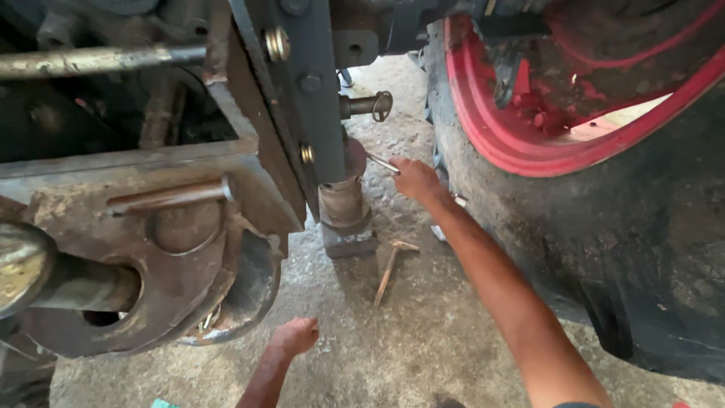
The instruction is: The person works on the undercarriage of a red tractor, using a screwdriver to pry and remove a metal pin from a suspension component. They then use a large chain clamp to secure a part of the tractor's frame while continuing to adjust components with their hands.
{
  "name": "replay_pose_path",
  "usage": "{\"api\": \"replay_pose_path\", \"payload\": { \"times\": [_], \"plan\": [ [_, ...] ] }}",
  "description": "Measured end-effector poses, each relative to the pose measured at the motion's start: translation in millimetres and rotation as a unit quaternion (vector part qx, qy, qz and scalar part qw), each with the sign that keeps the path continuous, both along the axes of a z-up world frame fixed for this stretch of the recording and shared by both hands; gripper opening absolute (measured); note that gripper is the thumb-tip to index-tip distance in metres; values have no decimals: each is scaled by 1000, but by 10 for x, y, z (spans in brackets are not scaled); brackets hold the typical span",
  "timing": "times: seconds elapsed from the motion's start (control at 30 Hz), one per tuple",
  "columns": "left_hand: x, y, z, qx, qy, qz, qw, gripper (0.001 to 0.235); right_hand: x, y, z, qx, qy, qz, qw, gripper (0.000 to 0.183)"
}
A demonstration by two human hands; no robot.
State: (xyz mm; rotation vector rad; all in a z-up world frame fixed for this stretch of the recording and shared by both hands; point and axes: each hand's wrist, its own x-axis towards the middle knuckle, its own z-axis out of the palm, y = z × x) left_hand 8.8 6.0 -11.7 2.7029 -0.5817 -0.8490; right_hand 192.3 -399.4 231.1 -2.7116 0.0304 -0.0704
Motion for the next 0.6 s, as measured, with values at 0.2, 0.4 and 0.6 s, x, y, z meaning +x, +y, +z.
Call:
{"api": "replay_pose_path", "payload": {
  "times": [0.2,0.4,0.6],
  "plan": [
    [-22,-96,92,-16,30,-12,999,26,-19,-32,297,-121,51,74,989,40],
    [28,-112,98,24,39,-16,999,28,-453,1030,-365,363,173,-41,914,27],
    [126,-372,-35,-3,12,-36,999,26,-544,1653,-649,544,199,-94,809,20]
  ]
}}
